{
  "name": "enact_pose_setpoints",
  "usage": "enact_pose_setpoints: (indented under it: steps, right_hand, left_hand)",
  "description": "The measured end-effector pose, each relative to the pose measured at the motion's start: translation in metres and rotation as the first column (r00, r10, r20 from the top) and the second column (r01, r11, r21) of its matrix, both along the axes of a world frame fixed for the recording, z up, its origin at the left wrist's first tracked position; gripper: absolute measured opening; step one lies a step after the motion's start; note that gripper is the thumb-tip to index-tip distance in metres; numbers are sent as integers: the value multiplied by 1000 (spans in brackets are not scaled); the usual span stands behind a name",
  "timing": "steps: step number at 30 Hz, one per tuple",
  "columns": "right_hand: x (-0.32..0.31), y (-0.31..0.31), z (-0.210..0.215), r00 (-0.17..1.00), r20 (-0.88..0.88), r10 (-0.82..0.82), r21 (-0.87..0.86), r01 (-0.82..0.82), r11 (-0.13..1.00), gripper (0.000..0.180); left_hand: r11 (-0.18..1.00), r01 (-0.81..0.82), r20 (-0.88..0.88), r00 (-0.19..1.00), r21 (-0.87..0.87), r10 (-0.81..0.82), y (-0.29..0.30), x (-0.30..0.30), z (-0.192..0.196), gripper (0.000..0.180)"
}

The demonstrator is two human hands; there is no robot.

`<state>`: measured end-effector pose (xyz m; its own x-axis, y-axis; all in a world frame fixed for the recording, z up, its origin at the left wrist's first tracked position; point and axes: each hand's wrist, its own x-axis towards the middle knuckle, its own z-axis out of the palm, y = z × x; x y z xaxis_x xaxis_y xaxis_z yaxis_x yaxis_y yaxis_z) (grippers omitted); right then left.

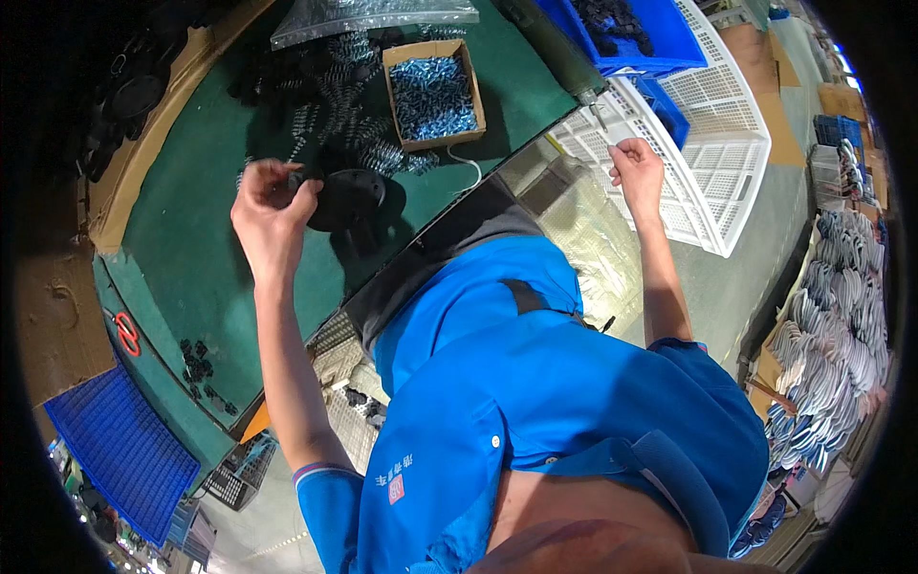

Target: The person assembles black speaker components on a green workbench. They insert metal springs into the speaker housing, place small black plastic parts, and use a power drill to fasten screws. The person repeats this process for multiple units, placing finished components into a cardboard box.

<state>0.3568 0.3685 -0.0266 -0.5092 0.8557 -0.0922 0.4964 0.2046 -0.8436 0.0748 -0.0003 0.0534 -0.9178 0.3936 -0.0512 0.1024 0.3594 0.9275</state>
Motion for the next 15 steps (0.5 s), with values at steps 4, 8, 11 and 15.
enact_pose_setpoints:
  steps: [4,8,11,15]
  right_hand:
    - [-14,1,-24,994,-108,1,73,7,997,16]
    - [-15,-1,-30,989,-145,-30,57,39,998,15]
    - [-17,-8,-17,984,-166,-69,-10,68,998,16]
    - [-23,-9,-13,981,-183,-65,-34,60,998,16]
  left_hand:
    - [990,-7,-120,993,-142,-10,6,-6,8,28]
    - [992,-37,-260,966,-125,3,-14,-24,-18,21]
    - [974,-26,-310,950,-226,-47,-11,-29,-17,13]
    - [882,29,-296,936,-470,-189,7,-53,-18,16]
